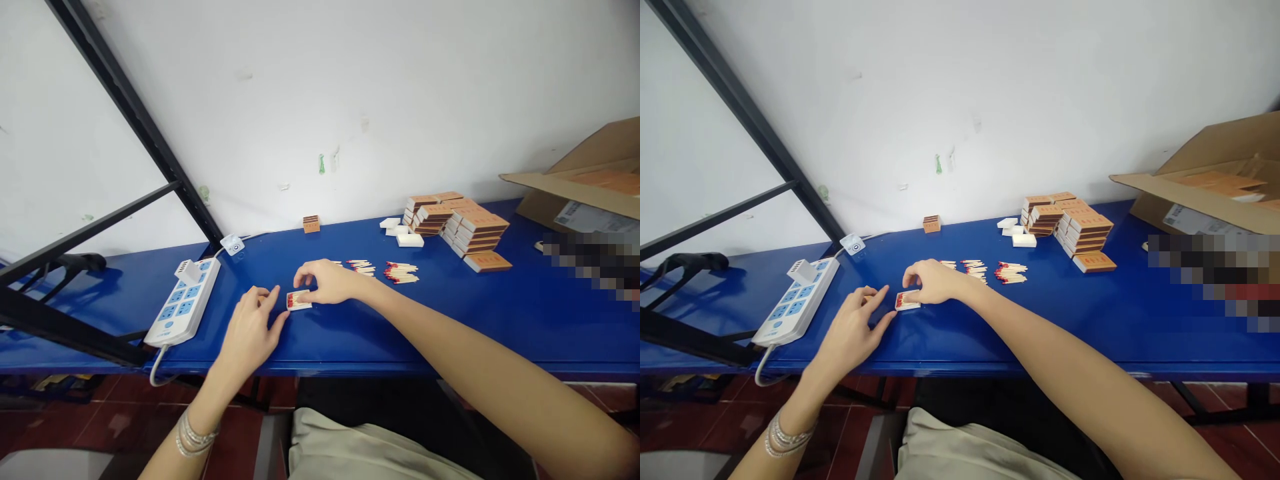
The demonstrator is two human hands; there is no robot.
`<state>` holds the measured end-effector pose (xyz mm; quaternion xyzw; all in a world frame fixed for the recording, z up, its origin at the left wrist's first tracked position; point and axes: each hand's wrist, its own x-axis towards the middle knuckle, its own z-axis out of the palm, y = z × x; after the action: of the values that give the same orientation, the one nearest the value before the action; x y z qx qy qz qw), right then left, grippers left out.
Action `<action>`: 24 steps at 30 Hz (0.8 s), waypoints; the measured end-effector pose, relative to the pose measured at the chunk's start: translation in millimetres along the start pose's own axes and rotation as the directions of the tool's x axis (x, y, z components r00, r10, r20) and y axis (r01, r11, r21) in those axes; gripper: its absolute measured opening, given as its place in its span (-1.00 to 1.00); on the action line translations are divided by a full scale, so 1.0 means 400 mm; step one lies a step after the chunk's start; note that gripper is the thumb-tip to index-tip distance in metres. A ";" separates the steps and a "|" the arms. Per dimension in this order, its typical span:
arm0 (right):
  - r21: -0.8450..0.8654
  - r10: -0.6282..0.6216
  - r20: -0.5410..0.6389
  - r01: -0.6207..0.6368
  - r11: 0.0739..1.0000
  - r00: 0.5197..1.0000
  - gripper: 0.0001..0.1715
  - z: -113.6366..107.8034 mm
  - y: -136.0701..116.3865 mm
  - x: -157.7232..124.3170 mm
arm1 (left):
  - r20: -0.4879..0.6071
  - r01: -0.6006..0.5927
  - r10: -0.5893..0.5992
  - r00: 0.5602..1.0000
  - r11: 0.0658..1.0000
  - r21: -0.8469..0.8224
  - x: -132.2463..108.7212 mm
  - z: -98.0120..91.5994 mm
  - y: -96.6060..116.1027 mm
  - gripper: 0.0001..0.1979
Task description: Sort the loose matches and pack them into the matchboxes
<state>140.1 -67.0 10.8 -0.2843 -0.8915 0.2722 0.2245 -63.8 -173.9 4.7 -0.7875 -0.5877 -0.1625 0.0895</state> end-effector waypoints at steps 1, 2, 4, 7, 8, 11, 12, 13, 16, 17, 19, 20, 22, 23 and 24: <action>0.012 -0.001 0.026 0.000 1.000 1.000 -0.56 0.000 0.001 -0.001 | 0.021 -0.015 0.015 1.000 1.000 -0.021 0.004 -0.012 -0.026 -0.46; 0.015 -0.002 0.052 0.001 1.000 0.999 -0.48 0.002 0.001 -0.001 | 0.050 -0.024 0.026 0.998 0.999 -0.038 0.009 -0.024 -0.053 -0.44; 0.003 -0.005 0.083 0.005 1.000 0.997 -0.49 0.009 -0.002 0.000 | 0.125 -0.033 0.042 0.991 0.997 -0.072 0.019 -0.041 -0.104 -0.43; 0.004 0.015 0.057 -0.015 1.000 0.998 -0.58 0.020 -0.006 0.003 | 0.218 -0.039 0.075 0.973 0.986 -0.163 0.032 -0.047 -0.150 -0.44; 0.010 0.022 0.038 -0.022 1.000 0.999 -0.57 0.022 -0.007 0.004 | 0.237 -0.030 0.074 0.969 0.982 -0.186 0.036 -0.044 -0.154 -0.45; 0.013 0.029 0.015 -0.029 0.999 0.999 -0.54 0.024 -0.007 0.005 | 0.240 0.012 0.042 0.970 0.976 -0.218 0.044 -0.030 -0.143 -0.50; 0.002 0.025 0.022 -0.025 1.000 0.999 -0.55 0.024 -0.006 0.006 | 0.224 0.026 0.026 0.974 0.974 -0.224 0.045 -0.025 -0.134 -0.52; -0.013 0.022 0.025 -0.021 1.000 0.999 -0.57 0.024 -0.006 0.006 | 0.202 0.041 0.007 0.979 0.972 -0.231 0.045 -0.022 -0.124 -0.53; -0.056 0.018 -0.011 -0.019 0.998 1.000 -0.59 0.022 -0.005 0.005 | 0.146 0.102 -0.063 0.987 0.955 -0.279 0.045 -0.027 -0.101 -0.57; -0.065 0.020 -0.020 -0.021 0.998 1.000 -0.57 0.022 -0.005 0.005 | 0.156 0.125 -0.081 0.984 0.945 -0.302 0.045 -0.034 -0.097 -0.59; -0.087 0.027 -0.008 -0.027 0.996 1.000 -0.55 0.022 -0.008 0.004 | 0.231 0.158 -0.081 0.970 0.928 -0.338 0.050 -0.050 -0.095 -0.62; -0.100 0.030 0.005 -0.029 0.995 1.000 -0.53 0.022 -0.010 0.004 | 0.276 0.164 -0.067 0.959 0.923 -0.347 0.054 -0.058 -0.097 -0.61; -0.119 0.042 0.009 -0.040 0.992 0.999 -0.50 0.021 -0.015 0.004 | 0.321 0.156 -0.039 0.946 0.925 -0.348 0.066 -0.066 -0.103 -0.57; -0.124 0.050 0.004 -0.049 0.991 0.999 -0.49 0.021 -0.016 0.004 | 0.321 0.142 -0.026 0.947 0.928 -0.345 0.072 -0.065 -0.108 -0.55; -0.128 0.059 0.000 -0.058 0.990 0.998 -0.49 0.021 -0.018 0.004 | 0.311 0.124 -0.011 0.950 0.931 -0.344 0.079 -0.062 -0.112 -0.54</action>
<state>131.5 -73.8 9.4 -0.3234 -0.8989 0.2216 0.1959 -102.3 -140.8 37.0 -0.7852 -0.5818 -0.1470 -0.1530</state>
